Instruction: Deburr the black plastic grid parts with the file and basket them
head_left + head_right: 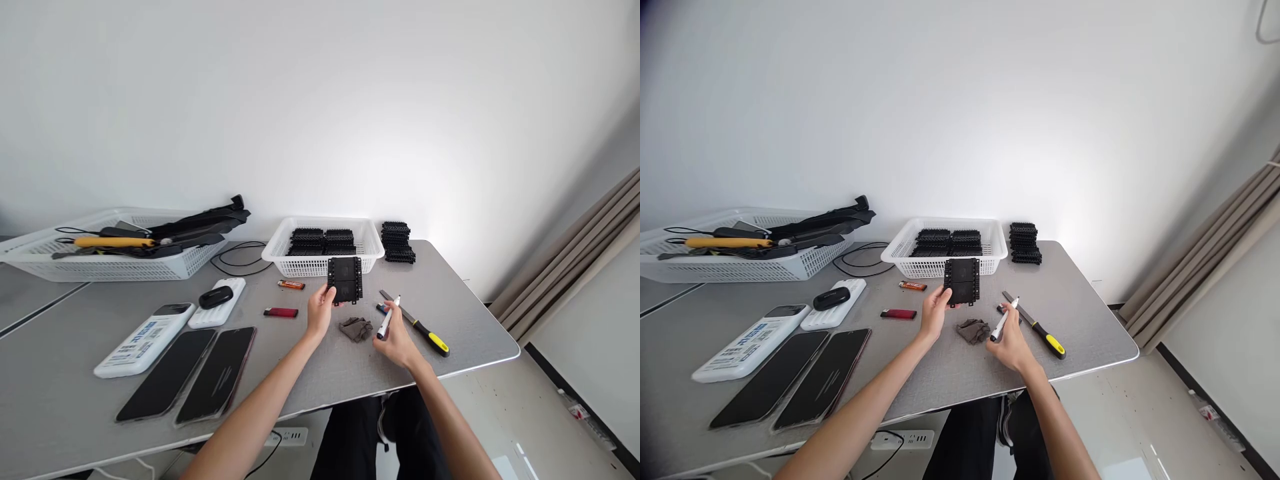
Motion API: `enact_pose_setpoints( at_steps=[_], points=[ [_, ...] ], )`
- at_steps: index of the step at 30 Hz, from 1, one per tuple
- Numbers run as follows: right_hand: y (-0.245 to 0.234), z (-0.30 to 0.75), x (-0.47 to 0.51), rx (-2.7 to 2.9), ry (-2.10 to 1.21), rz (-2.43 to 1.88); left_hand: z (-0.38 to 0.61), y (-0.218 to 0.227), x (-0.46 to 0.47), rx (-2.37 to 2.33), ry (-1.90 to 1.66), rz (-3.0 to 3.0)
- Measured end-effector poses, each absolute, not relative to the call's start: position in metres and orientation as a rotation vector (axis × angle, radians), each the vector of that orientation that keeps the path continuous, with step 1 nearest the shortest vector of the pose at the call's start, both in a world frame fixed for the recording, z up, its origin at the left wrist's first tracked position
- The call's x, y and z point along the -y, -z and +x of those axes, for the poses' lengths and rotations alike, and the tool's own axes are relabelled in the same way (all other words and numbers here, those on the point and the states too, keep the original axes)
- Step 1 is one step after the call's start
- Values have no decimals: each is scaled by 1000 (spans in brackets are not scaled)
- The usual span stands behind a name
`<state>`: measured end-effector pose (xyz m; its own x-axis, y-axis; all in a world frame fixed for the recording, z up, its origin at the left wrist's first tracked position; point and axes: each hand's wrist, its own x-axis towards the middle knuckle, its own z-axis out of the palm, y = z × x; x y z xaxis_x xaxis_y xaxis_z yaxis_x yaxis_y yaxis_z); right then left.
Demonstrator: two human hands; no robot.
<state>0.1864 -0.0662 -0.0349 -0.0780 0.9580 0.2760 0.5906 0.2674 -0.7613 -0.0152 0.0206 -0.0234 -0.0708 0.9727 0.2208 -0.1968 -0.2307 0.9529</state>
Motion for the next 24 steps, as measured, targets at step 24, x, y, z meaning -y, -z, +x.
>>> enact_pose_setpoints(
  at_steps=[24],
  points=[
    [35,182,51,1908,-391,-1648,-41,3,-25,-1118,-1379,1130]
  ],
)
